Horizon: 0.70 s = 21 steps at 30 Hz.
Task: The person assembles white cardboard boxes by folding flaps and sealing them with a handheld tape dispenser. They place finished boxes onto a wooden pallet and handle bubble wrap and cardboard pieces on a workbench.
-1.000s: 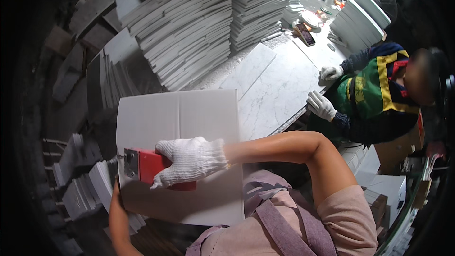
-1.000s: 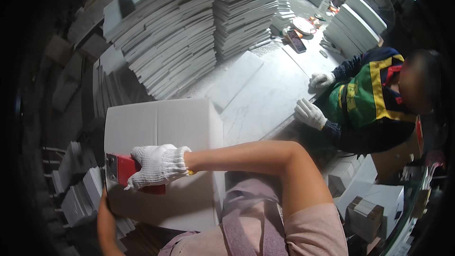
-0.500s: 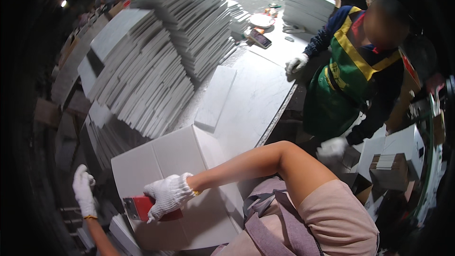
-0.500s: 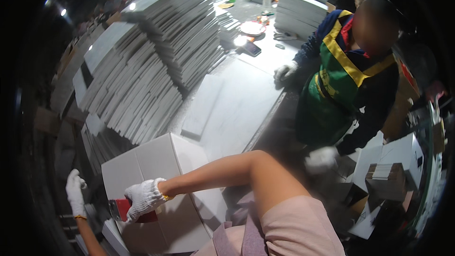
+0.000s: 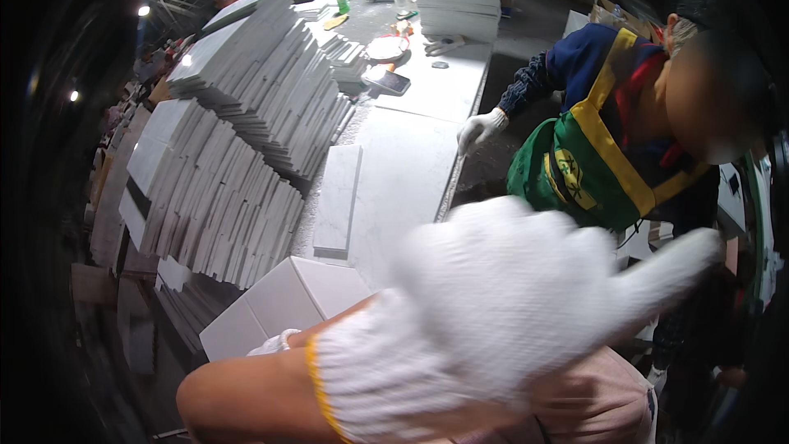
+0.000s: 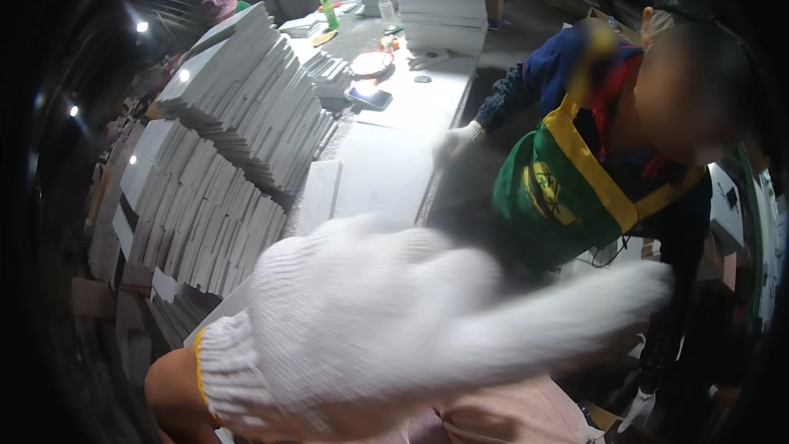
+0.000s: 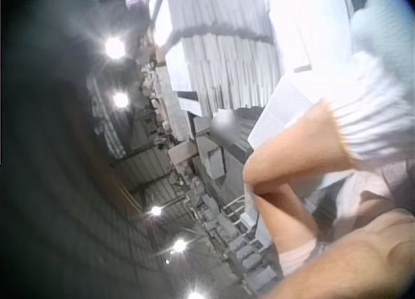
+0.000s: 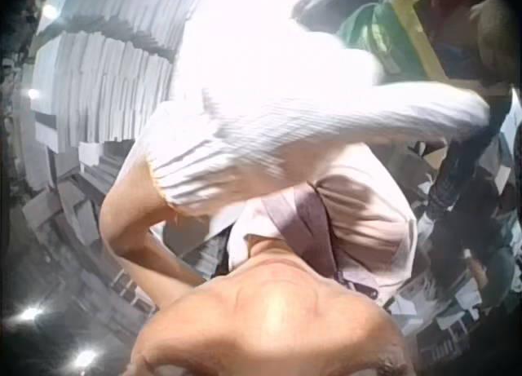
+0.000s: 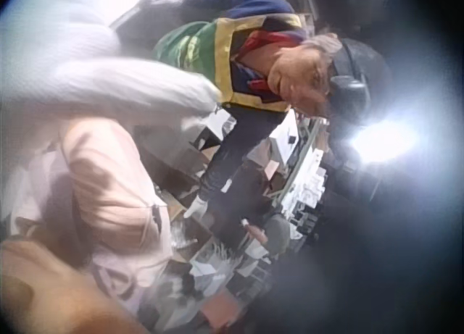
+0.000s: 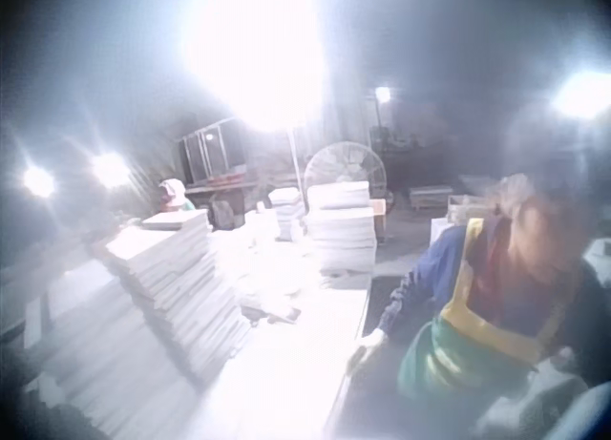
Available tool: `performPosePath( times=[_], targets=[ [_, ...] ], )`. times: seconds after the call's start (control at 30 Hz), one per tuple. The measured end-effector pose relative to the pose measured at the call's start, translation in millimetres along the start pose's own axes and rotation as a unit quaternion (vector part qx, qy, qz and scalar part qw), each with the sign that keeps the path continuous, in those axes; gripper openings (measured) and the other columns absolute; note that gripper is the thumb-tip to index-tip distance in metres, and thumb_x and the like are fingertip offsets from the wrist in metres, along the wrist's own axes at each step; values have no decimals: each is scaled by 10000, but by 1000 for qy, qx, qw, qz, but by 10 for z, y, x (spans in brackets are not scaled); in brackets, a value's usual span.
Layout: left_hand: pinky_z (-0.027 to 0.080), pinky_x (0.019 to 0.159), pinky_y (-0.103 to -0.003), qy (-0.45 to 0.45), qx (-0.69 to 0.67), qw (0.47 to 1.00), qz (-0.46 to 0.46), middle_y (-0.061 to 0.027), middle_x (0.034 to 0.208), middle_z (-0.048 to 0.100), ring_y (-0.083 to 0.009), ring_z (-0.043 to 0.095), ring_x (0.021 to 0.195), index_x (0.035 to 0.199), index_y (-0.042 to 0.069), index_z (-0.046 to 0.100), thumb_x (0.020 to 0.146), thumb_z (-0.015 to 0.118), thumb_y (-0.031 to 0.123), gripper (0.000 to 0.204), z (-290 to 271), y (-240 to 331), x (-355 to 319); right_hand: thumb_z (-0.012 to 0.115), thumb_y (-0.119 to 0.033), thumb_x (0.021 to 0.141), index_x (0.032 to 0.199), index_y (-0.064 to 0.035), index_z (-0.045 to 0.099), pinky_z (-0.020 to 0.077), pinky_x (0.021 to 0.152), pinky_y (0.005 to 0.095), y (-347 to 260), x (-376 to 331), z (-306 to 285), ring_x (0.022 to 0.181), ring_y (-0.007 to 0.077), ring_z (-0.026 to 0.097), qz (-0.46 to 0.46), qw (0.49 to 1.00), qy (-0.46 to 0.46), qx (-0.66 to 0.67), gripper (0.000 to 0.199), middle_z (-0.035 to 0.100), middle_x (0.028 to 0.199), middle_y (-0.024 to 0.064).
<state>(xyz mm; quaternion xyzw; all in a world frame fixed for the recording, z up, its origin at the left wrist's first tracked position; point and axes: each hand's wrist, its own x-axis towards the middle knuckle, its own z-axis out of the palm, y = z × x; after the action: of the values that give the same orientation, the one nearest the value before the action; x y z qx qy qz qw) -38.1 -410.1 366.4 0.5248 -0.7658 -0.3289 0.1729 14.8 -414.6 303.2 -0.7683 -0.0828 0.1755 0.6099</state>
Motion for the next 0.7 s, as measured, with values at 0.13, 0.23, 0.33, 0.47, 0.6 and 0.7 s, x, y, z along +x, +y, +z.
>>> performPosePath(
  times=[0.13,0.23,0.33,0.47,0.6,0.7],
  targets=[
    [576,823,-319,-11,11,1000,9,-99,1219,713,-149,665,923,1432,55,623,1027,651,222,439,111,-98,14,856,-490,802,1296,-10,670,566,926,405,10,5,-44,1085,295,724,-16,1000,7,1,714,752,1173,159],
    [577,836,-327,-2,11,1000,8,-105,1244,708,-154,668,947,1448,75,616,1028,654,250,456,120,-169,6,857,-486,813,1323,-5,653,566,934,396,42,82,-22,1086,282,721,-25,1000,-9,5,730,749,1180,152],
    [579,849,-335,20,20,1000,-1,-110,1268,702,-159,670,970,1463,95,608,1030,658,279,473,69,-193,-72,858,-481,824,1350,0,635,566,943,387,83,182,44,1086,268,719,-20,999,-26,-10,747,746,1188,146],
    [580,866,-345,75,32,996,-43,-117,1300,695,-165,674,1002,1483,122,598,1032,662,317,496,-183,-242,-345,859,-476,839,1385,7,612,565,954,375,144,292,27,1087,250,715,-12,999,-36,-16,769,742,1198,137],
    [582,883,-355,153,58,983,-86,-124,1333,688,-171,677,1033,1503,148,588,1034,666,355,519,-410,-275,-624,860,-470,854,1420,14,588,565,965,363,89,315,-93,1087,232,711,4,999,-40,-20,793,738,1208,129],
    [583,896,-363,221,78,965,-115,-129,1357,682,-175,680,1057,1519,168,581,1036,669,384,536,-553,-327,-847,860,-465,865,1447,19,571,564,973,354,36,360,-172,1088,218,708,37,998,-38,-23,811,735,1215,122]
  ],
)
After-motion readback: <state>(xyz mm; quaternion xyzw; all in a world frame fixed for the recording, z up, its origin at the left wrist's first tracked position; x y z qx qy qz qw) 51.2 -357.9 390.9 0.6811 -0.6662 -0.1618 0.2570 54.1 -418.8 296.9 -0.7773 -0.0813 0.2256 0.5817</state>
